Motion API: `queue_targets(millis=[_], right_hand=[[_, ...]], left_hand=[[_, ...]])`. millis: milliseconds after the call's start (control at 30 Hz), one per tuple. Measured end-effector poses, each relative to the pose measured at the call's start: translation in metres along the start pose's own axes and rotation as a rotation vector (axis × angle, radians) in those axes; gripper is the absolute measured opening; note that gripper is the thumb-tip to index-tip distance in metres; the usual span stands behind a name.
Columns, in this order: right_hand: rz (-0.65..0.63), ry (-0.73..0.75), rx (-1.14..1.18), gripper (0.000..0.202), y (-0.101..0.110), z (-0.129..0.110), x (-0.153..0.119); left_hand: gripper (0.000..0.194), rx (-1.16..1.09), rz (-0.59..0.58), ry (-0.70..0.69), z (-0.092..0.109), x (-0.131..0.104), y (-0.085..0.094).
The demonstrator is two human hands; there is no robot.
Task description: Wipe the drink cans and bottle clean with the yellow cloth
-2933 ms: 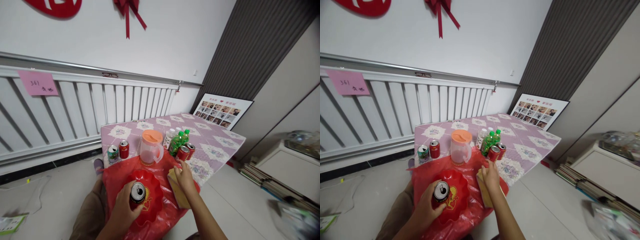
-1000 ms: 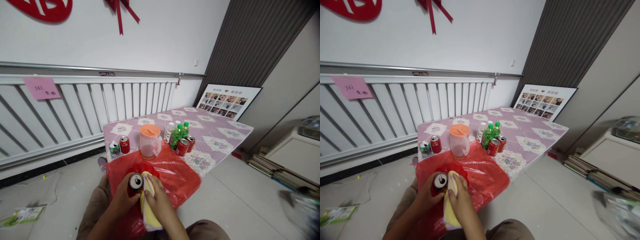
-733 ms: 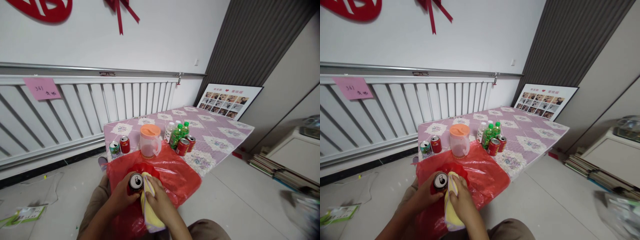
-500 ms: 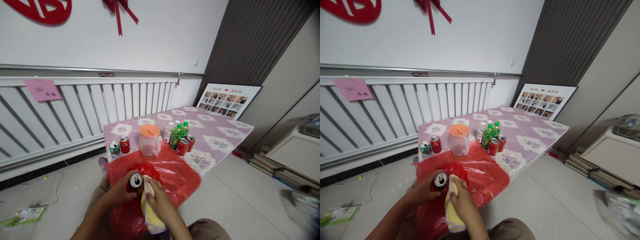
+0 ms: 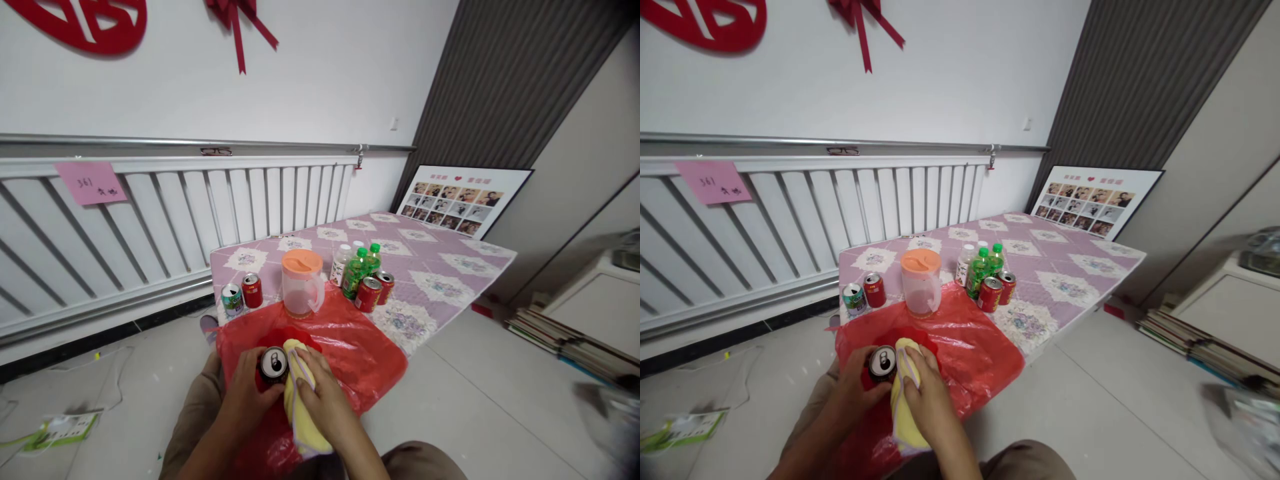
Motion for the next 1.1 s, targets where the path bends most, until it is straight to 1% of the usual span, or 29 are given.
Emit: queue_targets(millis=[67, 200, 267, 367, 467, 567, 833, 900, 967, 1033, 1100], right_hand=[[-0.024, -0.005, -0.004, 0.054, -0.004, 0.007, -0.001], [-0.060, -0.005, -0.016, 0.057, -0.008, 0.018, -0.003], [-0.056, -0.009, -0.018, 0.056, -0.007, 0.017, -0.004], [-0.025, 0.008, 0.004, 0.053, -0.001, 0.006, -0.003], [0.009, 0.021, 0.026, 0.051, 0.005, -0.008, -0.002], [0.011, 0.014, 0.019, 0.051, 0.005, -0.012, 0.000], [-0.059, -0.044, -0.030, 0.055, -0.009, 0.017, -0.002], [-0.048, -0.045, -0.034, 0.055, -0.008, 0.017, -0.002], [-0.035, -0.043, -0.031, 0.055, -0.005, 0.013, -0.002], [-0.020, -0.034, -0.025, 0.054, 0.000, 0.006, -0.002], [-0.008, -0.020, -0.022, 0.054, 0.005, -0.003, -0.001]], left_hand=[[0.050, -0.029, -0.043, -0.003, 0.001, 0.002, 0.001], [0.055, -0.103, -0.161, 0.018, 0.003, 0.010, 0.007], [0.058, -0.134, -0.224, 0.026, 0.002, 0.014, 0.009], [0.063, -0.165, -0.296, 0.032, -0.002, 0.017, 0.011], [0.064, -0.178, -0.313, 0.035, -0.003, 0.018, 0.011], [0.063, -0.201, -0.314, 0.038, -0.002, 0.018, 0.012], [0.067, -0.260, -0.391, 0.049, 0.001, 0.021, 0.014], [0.070, -0.241, -0.382, 0.076, 0.000, 0.019, 0.013], [0.075, -0.193, -0.345, 0.085, 0.000, 0.017, 0.011], [0.077, -0.123, -0.248, 0.068, 0.001, 0.013, 0.009], [0.075, -0.047, -0.116, 0.045, 0.002, 0.010, 0.007]])
Point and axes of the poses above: each hand's wrist, its own x-axis towards the middle knuckle, its own y-axis out of the back of the hand, z = x × y, the point moved 4 cm from there along x, towards the middle knuckle, and after that the axes turned 1 degree about -y, right-handed, at the moved point
